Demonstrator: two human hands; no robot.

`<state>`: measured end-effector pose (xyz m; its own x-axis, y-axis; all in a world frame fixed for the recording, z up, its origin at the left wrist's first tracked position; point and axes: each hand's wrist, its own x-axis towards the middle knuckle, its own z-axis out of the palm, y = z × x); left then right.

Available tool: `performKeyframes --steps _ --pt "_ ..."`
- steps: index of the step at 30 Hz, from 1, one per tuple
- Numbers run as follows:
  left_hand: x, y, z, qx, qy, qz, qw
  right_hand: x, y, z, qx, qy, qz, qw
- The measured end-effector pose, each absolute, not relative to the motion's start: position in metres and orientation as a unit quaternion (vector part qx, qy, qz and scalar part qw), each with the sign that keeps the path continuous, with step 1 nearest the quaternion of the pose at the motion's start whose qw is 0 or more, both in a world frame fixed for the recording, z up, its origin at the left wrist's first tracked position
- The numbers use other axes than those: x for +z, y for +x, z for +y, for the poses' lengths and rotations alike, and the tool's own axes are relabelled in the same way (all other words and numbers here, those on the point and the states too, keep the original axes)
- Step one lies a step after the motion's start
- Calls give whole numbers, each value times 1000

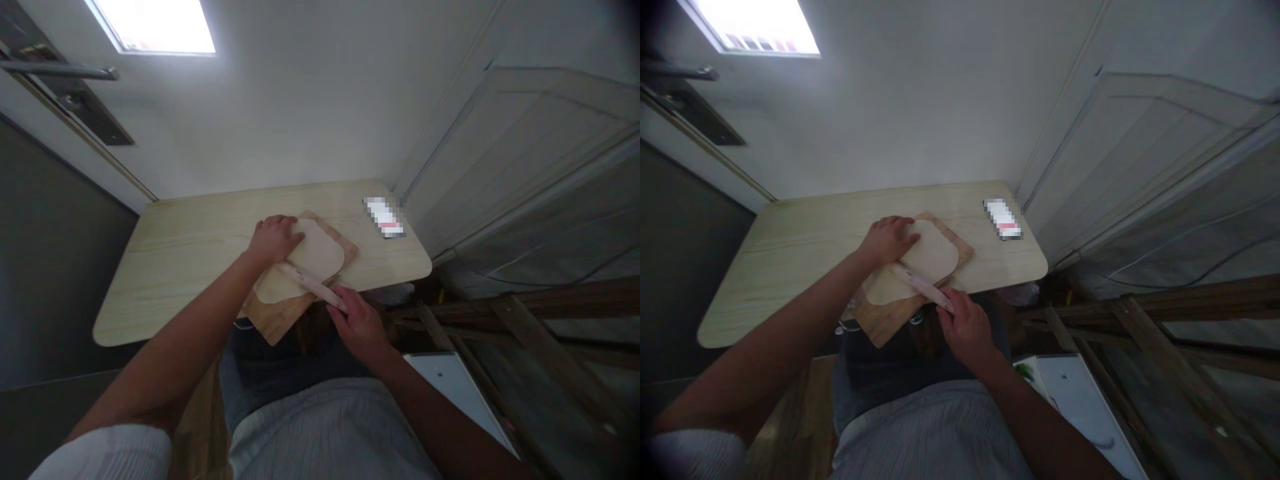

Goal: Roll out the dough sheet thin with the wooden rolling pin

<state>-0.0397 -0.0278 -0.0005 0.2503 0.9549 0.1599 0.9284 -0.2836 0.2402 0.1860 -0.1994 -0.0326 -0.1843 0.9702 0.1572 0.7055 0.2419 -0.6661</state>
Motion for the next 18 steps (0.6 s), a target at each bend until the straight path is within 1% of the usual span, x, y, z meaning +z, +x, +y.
performKeyframes --steps 4,13,18 --pt "-5 -52 -47 152 804 574 17 -29 183 -201 251 -565 -732 286" --pt "-8 -75 -81 96 794 598 49 -20 177 -214 317 -555 -716 282" --pt "-10 -90 -109 103 790 603 41 -24 171 -226 324 -541 -721 288"
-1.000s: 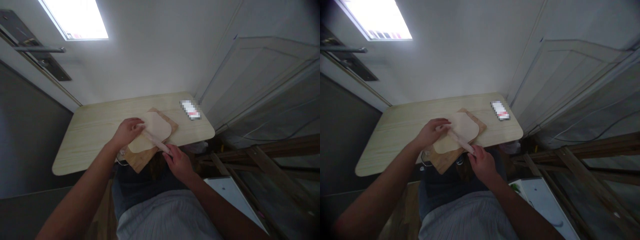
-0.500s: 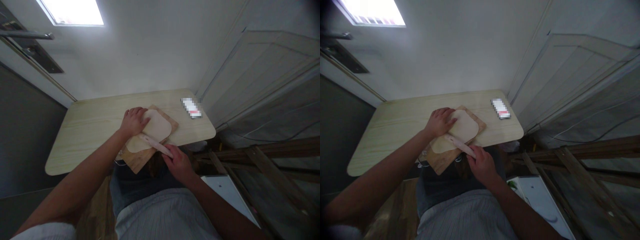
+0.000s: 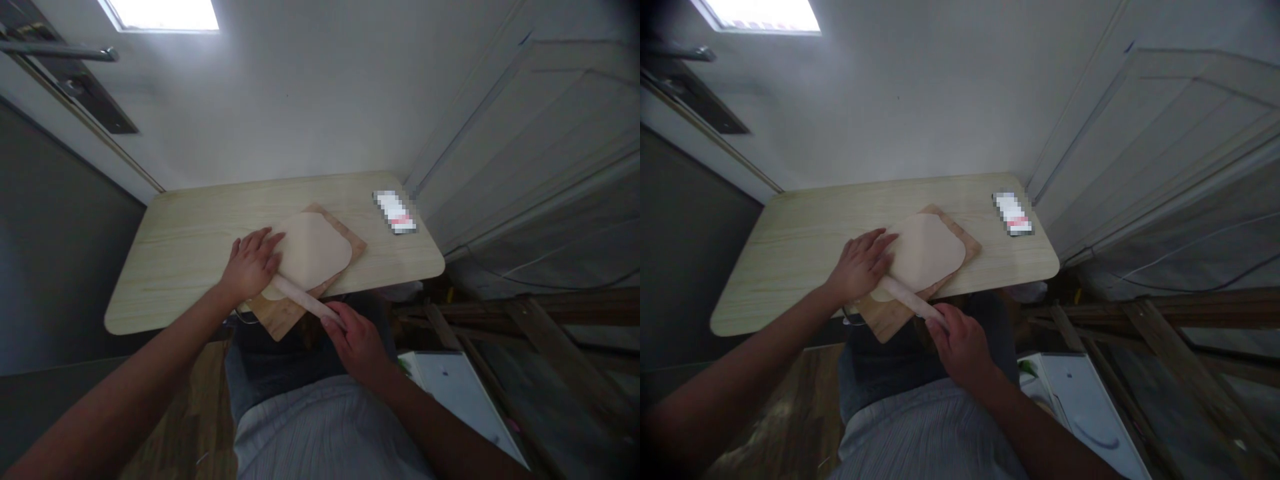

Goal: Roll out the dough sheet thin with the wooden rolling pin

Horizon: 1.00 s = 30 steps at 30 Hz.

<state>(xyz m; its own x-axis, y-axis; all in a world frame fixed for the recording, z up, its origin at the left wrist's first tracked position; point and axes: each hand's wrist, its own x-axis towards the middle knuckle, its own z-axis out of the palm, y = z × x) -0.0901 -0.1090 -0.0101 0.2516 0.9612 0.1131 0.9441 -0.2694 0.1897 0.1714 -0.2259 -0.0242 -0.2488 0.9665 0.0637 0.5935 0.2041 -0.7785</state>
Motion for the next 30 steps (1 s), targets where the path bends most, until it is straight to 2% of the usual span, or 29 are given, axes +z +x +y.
performKeyframes --steps 6,13,20,23,30 --pt "-11 -100 -133 106 796 596 8 -27 168 -235 327 -528 -729 288" --pt "-15 -113 -156 121 799 589 21 -25 164 -245 338 -514 -740 271" --pt "-9 -106 -141 210 785 583 8 -15 173 -220 443 -498 -678 310" --pt "1 -86 -114 245 781 574 -1 -10 186 -194 393 -521 -682 329" --pt "14 -13 -39 221 791 569 32 -21 225 -158 304 -557 -670 386"
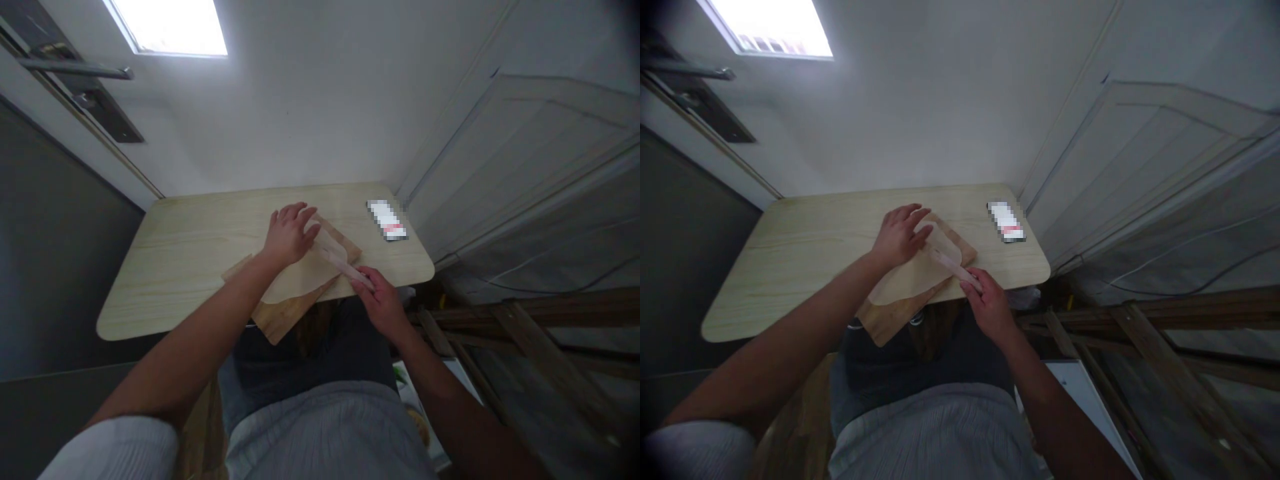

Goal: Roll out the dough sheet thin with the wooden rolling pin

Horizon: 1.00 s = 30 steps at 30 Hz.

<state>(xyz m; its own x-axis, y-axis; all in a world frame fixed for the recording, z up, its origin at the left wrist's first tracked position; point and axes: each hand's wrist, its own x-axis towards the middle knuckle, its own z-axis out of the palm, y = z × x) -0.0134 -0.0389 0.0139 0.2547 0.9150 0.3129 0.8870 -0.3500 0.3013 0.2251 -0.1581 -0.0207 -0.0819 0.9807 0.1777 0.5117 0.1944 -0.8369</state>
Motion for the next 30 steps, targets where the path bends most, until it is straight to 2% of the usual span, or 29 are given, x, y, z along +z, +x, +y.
performKeyframes --steps 8,19,30 --pt "0 27 13 172 785 589 82 -32 255 -135 226 -565 -709 356" --pt "-6 38 14 147 779 607 55 -40 254 -119 48 -639 -709 293" --pt "-4 25 -21 146 795 588 39 -45 242 -144 18 -650 -697 303"
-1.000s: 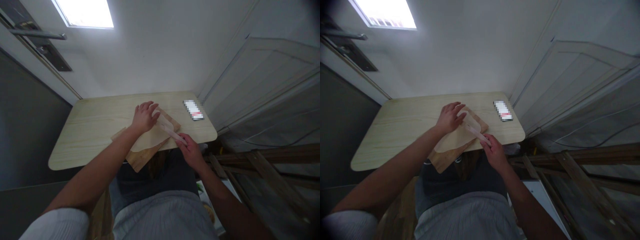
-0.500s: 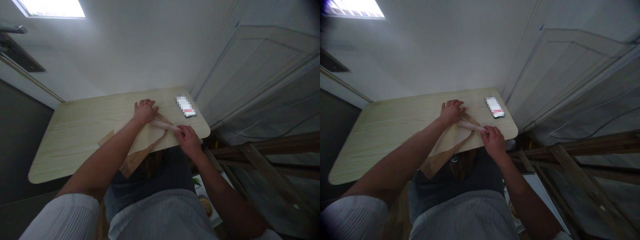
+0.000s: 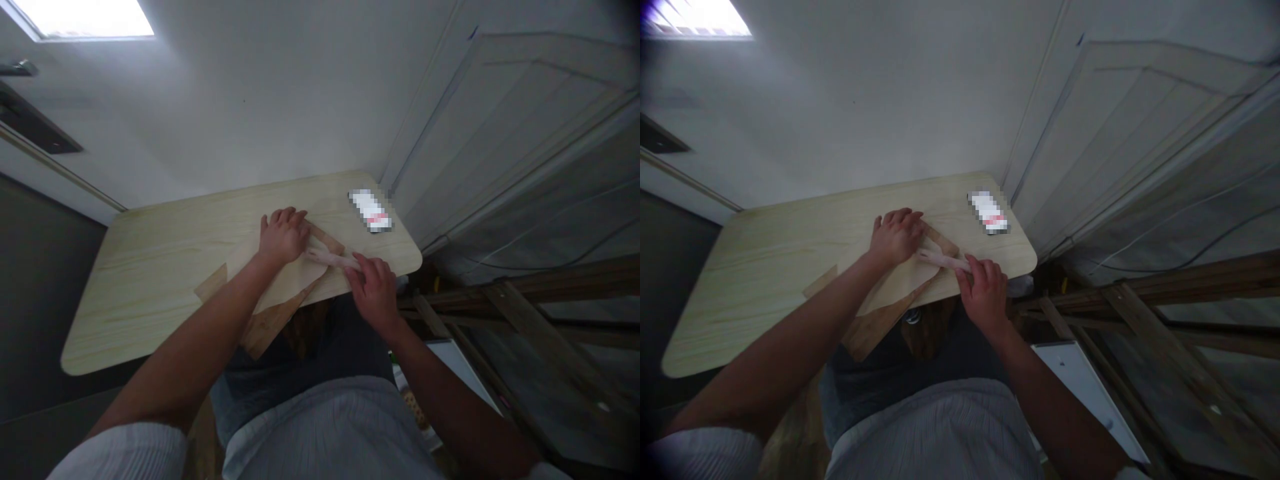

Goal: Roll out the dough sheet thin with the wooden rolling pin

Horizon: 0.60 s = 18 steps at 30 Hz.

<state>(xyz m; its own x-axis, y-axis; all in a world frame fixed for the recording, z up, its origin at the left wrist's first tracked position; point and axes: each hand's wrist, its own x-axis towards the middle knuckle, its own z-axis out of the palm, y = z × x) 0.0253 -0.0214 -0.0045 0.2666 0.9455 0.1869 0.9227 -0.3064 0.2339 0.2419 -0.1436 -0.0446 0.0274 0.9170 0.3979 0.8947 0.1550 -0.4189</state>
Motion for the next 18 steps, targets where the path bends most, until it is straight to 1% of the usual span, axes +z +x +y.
performKeyframes --steps 13,18 --pt "-6 6 -70 132 808 574 8 -43 229 -183 29 -636 -706 311" --pt "-7 -2 -89 129 809 573 20 -46 223 -195 39 -626 -709 322"
